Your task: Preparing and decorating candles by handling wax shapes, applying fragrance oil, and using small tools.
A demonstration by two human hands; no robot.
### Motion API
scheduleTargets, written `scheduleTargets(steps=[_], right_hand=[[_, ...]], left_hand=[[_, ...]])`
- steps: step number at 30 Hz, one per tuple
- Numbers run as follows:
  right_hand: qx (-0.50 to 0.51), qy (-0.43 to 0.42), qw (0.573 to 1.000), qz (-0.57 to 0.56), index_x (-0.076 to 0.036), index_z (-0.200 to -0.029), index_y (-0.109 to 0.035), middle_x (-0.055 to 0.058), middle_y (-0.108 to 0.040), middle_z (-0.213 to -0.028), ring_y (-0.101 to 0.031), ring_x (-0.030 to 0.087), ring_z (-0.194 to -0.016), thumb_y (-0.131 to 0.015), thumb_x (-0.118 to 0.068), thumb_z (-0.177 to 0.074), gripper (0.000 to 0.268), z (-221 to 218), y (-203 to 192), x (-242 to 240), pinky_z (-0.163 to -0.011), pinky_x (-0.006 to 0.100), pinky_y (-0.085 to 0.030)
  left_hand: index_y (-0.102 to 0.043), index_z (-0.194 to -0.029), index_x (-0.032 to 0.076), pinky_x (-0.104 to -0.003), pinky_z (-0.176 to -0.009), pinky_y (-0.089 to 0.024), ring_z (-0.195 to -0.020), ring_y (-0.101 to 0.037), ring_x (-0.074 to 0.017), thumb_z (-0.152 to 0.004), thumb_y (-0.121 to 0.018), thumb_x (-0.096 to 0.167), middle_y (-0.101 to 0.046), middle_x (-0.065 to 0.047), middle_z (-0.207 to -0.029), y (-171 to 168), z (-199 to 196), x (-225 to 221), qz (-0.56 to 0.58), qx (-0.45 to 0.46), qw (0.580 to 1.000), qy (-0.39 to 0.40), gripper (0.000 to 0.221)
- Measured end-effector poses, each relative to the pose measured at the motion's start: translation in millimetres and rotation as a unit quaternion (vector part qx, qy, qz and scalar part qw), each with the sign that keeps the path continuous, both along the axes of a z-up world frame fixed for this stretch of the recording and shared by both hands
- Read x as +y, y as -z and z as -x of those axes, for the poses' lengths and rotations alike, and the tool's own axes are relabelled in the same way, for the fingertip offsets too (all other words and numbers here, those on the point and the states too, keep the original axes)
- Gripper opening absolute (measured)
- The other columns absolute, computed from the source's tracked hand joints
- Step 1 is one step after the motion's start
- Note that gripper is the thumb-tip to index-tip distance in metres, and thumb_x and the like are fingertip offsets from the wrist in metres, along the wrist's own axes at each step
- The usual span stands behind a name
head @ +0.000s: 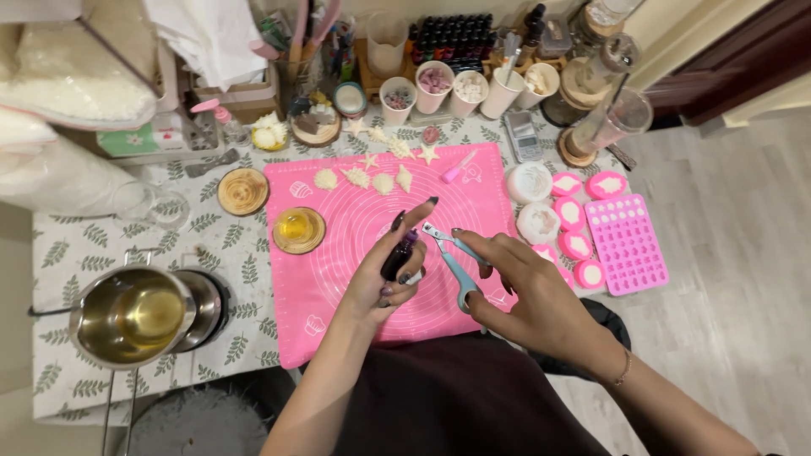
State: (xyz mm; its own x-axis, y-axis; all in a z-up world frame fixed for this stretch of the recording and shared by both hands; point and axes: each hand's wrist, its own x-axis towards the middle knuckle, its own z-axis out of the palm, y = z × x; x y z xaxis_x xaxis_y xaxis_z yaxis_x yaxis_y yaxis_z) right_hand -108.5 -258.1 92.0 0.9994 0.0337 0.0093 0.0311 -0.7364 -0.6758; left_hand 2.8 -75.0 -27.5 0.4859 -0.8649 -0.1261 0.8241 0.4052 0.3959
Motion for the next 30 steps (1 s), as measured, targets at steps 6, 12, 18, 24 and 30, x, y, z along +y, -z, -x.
scheduleTargets(steps=[6, 12, 18, 24, 30], right_hand=[[0.019, 0.113, 0.993, 0.0, -0.014, -0.143, -0.055, 0.007, -0.061, -0.086, -0.056, 0.019, -0.062, -0.077, -0.018, -0.075, 0.072, 30.3, -8.2, 1.6, -0.056, 0.032, -0.05], [0.017, 0.271, 0.962, 0.005, -0.011, -0.14, -0.058, 0.005, -0.062, -0.083, -0.053, 0.018, -0.058, -0.077, -0.018, -0.072, 0.071, 74.0, 6.0, 7.6, -0.054, 0.033, -0.048], [-0.019, 0.428, 0.904, -0.002, -0.004, -0.14, -0.057, 0.007, -0.06, -0.084, -0.052, 0.017, -0.061, -0.076, -0.016, -0.074, 0.069, 139.9, 54.9, -13.4, -0.056, 0.032, -0.046], [-0.051, 0.58, 0.813, -0.012, -0.003, -0.139, -0.06, 0.007, -0.063, -0.084, -0.054, 0.017, -0.063, -0.076, -0.017, -0.076, 0.067, 210.9, 119.1, -70.9, -0.058, 0.031, -0.047], [-0.053, 0.722, 0.69, -0.006, -0.001, -0.135, -0.063, 0.009, -0.064, -0.079, -0.06, 0.019, -0.068, -0.075, -0.019, -0.077, 0.062, 307.1, 287.7, -172.2, -0.064, 0.033, -0.051]], left_hand=[[-0.048, -0.147, 0.003, -0.018, -0.033, -0.021, -0.04, -0.024, -0.0018, -0.114, -0.04, 0.037, -0.042, 0.002, -0.066, 33.6, -14.5, -14.0, 0.107, -0.038, 0.993, 0.042, 0.048], [-0.056, -0.124, 0.004, -0.019, -0.037, -0.023, -0.043, -0.025, -0.0042, -0.107, -0.045, 0.057, -0.042, 0.001, -0.066, 36.2, -35.0, -36.1, 0.127, -0.058, 0.979, 0.146, 0.057], [-0.056, -0.117, 0.008, -0.018, -0.038, -0.023, -0.046, -0.026, -0.0025, -0.102, -0.052, 0.061, -0.042, 0.004, -0.066, 35.5, -23.2, -82.4, 0.091, -0.086, 0.961, 0.245, 0.056], [-0.049, -0.099, 0.014, -0.018, -0.039, -0.024, -0.043, -0.027, -0.0025, -0.098, -0.055, 0.064, -0.041, 0.005, -0.059, 26.0, 20.5, -162.8, 0.098, -0.069, 0.94, 0.318, 0.05], [-0.043, -0.092, 0.017, -0.022, -0.041, -0.026, -0.044, -0.032, -0.0045, -0.088, -0.07, 0.066, -0.045, 0.005, -0.056, 50.8, 58.6, -239.1, 0.095, 0.0, 0.936, 0.338, 0.056]])
